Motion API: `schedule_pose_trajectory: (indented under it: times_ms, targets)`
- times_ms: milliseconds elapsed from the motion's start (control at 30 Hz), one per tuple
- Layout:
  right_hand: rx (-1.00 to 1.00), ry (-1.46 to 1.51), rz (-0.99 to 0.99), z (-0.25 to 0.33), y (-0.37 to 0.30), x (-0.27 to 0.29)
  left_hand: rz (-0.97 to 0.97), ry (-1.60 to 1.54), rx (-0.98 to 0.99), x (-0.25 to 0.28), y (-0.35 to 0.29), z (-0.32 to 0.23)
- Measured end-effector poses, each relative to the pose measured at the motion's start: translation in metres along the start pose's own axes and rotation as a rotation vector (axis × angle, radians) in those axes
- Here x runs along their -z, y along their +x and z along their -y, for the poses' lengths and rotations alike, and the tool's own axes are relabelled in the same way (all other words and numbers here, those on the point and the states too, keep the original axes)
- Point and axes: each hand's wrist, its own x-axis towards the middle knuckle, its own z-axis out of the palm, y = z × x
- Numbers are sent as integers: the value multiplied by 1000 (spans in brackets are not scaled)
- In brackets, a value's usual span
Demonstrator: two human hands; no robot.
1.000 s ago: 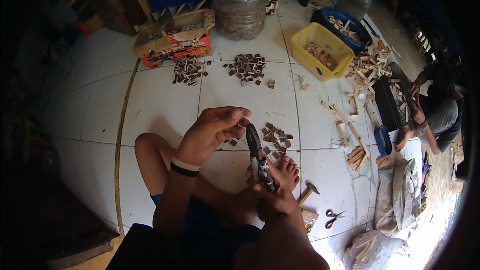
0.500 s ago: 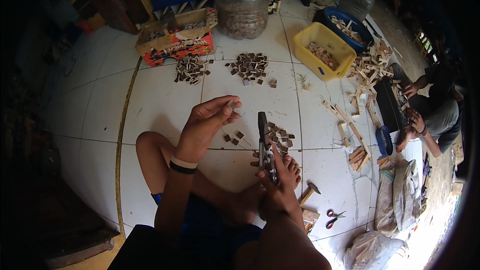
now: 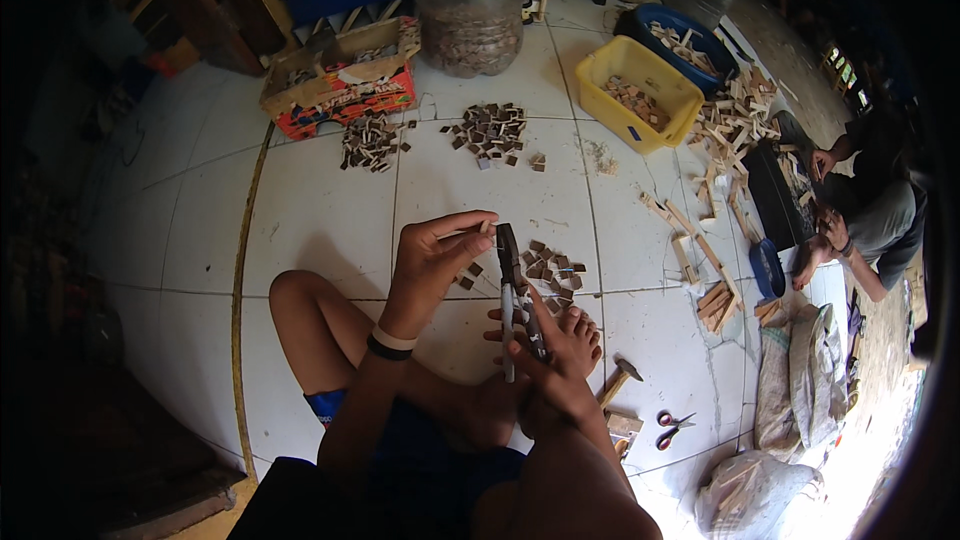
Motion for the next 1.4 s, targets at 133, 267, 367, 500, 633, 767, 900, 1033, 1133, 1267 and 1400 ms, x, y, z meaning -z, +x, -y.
schedule_pose_trajectory:
  times_ms: [133, 267, 367, 500, 633, 767, 900, 1033, 1133, 1267, 1400]
  targets:
    - [-1, -69, -13, 2, -1, 0, 19, -66, 37, 1, 2, -1]
    - [-29, 23, -8, 5, 0, 0, 25, -46, 33, 0, 1, -3]
    - [-55, 44, -4, 6, 0, 1, 23, -3, 18, 0, 1, -2]
    - [-43, -55, -1, 6, -1, 3, 37, 112, -94, -1, 1, -1]
    - [-28, -71, 8, 6, 0, 2, 48, 127, -165, -1, 0, -3]
    - [-15, 23, 16, 9, 1, -2, 55, 147, -165, 1, -1, -3]
    - [-193, -147, 14, 1, 2, 2, 45, 152, -150, 4, -3, 4]
    - [-386, -43, 22, -24, 8, 2, 40, 213, -153, 10, -10, 15]
    - [-485, -184, -44, -42, 12, -2, 29, 140, -94, 18, -20, 24]
    - [-460, -412, -113, -50, 19, -6, -39, 163, -107, 29, -24, 35]
    - [-269, -680, -107, -50, 27, -5, -47, 180, -88, 43, -30, 38]
